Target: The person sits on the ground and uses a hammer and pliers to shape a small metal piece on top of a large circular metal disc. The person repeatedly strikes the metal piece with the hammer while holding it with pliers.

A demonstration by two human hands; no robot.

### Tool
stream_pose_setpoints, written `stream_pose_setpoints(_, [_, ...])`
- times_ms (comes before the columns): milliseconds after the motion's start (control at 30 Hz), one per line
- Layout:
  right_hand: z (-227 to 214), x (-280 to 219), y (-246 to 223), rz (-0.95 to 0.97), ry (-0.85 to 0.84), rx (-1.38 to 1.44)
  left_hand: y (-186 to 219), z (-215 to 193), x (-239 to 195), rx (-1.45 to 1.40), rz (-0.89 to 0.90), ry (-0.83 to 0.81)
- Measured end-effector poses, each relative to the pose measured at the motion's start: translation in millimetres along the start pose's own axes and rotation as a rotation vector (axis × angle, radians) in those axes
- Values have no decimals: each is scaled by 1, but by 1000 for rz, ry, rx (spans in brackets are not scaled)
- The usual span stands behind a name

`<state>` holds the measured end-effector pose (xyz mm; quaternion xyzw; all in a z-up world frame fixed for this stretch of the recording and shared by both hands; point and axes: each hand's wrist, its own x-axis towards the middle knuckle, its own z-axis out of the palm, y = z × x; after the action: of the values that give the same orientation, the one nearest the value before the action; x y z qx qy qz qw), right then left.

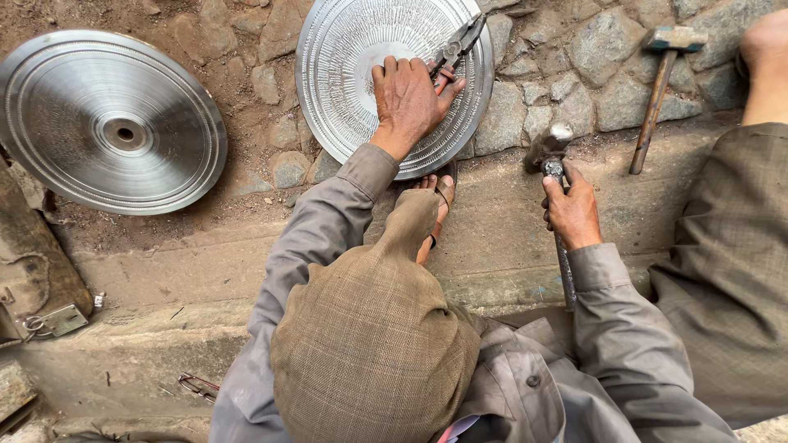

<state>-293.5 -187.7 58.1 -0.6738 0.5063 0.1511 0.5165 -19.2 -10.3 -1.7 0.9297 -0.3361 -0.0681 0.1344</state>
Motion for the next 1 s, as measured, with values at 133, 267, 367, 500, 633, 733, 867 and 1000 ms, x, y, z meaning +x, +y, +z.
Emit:
stream_pose_setpoints(133, [6,9,10,-75,7,-88,2,1,1,-1,-5,31])
stream_pose_setpoints(267, [10,9,10,-37,-13,-114,5,0,1,-10,-24,39])
stream_pose_setpoints(367, [10,4,2,-8,-10,-149,10,-4,1,14,-46,-9])
stream_pose_setpoints(500, [7,-6,-18,-25,-27,-129,22,-8,-1,125,-54,42])
stream_pose_setpoints(633, [-12,-23,-64,-140,-68,-7,31,-10,-3,190,-87,-14])
stream_pose_setpoints(733, [-49,-48,-116,-401,-61,7,34,-9,-2,230,-94,-6])
stream_pose_setpoints(867, [-84,-65,-164,-963,-60,98,36,0,-7,290,-115,-27])
stream_pose_setpoints(1000, [-31,0,-191,-1139,42,43,35,4,-7,271,-115,-29])
